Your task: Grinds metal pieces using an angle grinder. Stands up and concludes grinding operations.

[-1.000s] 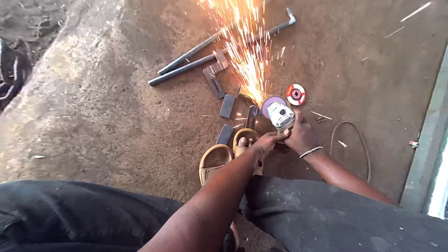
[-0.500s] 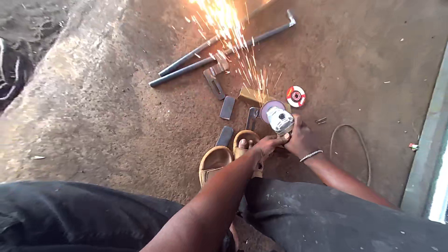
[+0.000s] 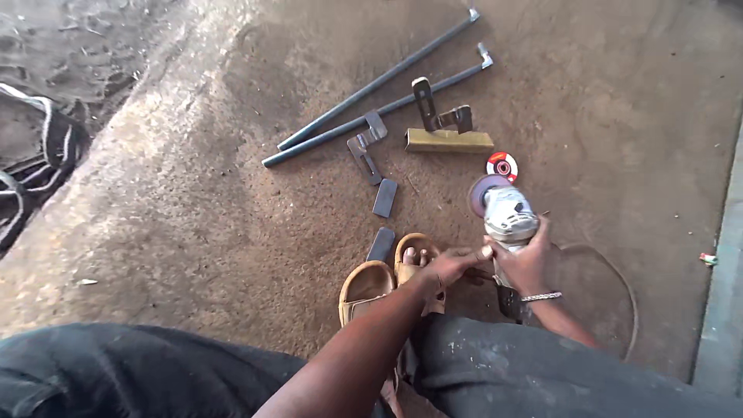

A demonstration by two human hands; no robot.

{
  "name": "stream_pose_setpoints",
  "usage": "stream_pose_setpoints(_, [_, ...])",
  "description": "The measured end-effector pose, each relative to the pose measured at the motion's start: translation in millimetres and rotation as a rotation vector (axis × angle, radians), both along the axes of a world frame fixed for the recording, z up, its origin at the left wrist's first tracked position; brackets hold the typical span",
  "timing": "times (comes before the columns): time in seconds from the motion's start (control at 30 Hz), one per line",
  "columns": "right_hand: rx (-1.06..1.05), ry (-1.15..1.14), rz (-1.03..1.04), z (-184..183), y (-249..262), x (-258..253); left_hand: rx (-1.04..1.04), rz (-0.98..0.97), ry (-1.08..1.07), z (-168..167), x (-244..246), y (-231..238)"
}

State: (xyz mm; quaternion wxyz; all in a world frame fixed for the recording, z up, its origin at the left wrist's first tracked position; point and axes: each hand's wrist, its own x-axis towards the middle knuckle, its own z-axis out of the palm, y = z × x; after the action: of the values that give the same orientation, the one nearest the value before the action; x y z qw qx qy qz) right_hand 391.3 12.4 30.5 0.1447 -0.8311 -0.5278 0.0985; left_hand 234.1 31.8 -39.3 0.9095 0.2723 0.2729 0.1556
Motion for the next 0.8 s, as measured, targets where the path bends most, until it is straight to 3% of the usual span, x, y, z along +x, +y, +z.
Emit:
stream_pose_setpoints(0.07, [0.058, 0.103, -0.147, 1, -4, 17, 0.204, -0.193, 0.094, 17, -11, -13])
stream_pose_setpoints(0.13, [0.134, 0.190, -0.220, 9, -3, 33, 0.483, -0.358, 0.149, 9, -12, -21])
stream_pose_setpoints(0.2, [0.166, 0.211, -0.279, 18, -1, 45, 0.631, -0.399, 0.174, 3, -10, -21])
stream_pose_setpoints(0.37, [0.192, 0.271, -0.407, 21, -1, 75, 0.478, -0.191, 0.239, 18, -19, 5])
stream_pose_setpoints(0.47, [0.126, 0.249, -0.423, 19, -7, 89, 0.692, -0.107, 0.412, 31, -33, 75])
stream_pose_setpoints(0.57, [0.045, 0.209, -0.441, 16, -16, 102, 1.114, -0.075, 0.813, 39, -41, 179])
stream_pose_setpoints(0.67, [0.010, 0.234, -0.468, 9, -29, 117, 1.445, -0.209, 1.170, 39, -42, 280])
stream_pose_setpoints(0.8, [0.033, 0.263, -0.495, -1, -49, 136, 1.738, -0.555, 1.259, 13, -52, 360])
